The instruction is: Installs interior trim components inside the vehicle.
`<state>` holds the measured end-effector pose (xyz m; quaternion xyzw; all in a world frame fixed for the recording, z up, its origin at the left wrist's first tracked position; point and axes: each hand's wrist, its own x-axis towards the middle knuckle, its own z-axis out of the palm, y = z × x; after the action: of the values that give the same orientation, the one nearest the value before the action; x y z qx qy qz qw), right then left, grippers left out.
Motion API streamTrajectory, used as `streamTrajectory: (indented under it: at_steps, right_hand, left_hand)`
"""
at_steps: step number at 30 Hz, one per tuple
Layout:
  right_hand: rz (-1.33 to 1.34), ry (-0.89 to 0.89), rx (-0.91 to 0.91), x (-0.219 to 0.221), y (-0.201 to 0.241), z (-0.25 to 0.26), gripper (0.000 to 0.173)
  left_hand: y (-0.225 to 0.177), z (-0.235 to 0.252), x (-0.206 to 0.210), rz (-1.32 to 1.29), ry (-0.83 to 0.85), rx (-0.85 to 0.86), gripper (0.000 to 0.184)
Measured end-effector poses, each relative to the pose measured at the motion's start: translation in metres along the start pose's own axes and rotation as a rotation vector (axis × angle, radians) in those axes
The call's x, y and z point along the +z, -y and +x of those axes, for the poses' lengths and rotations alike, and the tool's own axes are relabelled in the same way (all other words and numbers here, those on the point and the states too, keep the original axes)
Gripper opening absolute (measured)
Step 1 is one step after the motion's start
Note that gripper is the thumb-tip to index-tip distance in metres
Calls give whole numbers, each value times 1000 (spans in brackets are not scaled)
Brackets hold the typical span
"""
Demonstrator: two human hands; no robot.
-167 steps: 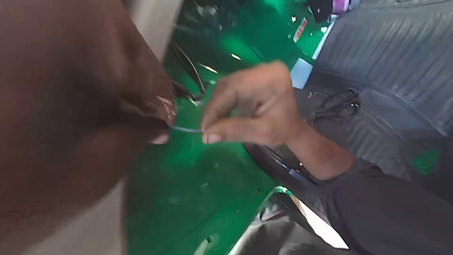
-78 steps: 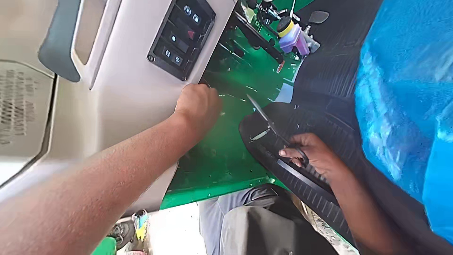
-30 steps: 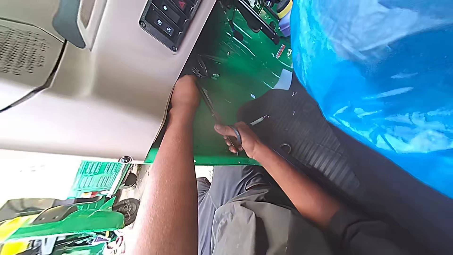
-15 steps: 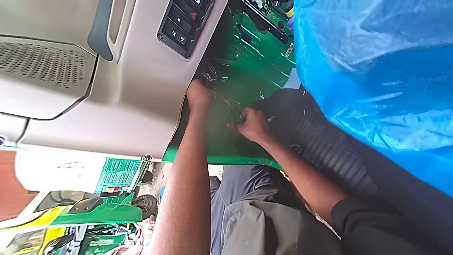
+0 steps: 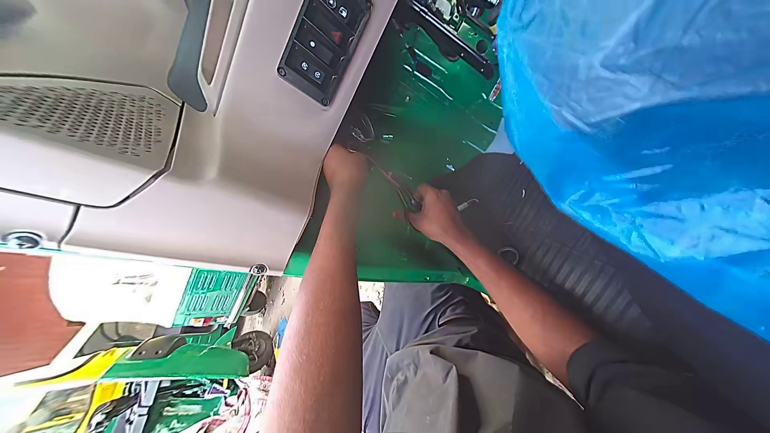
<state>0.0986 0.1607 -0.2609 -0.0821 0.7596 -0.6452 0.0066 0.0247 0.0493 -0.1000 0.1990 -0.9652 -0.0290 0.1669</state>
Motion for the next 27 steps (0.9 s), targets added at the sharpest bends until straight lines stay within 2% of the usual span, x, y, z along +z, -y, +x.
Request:
streamTrajectory:
  at_steps: [8,14,27]
  right_hand:
    - [-96,-39,-38,2,0,-1,23]
    - [-169,-122,-81,10,-2,-9,26]
    - [-253,-93,-57,11,6,-12,24]
  left_hand:
    - [1,-3,-2,-147,30,-43,34]
    - [2,-4,-5,-174,49,1,29]
    - [3,-7,-5,-240,48,37,23]
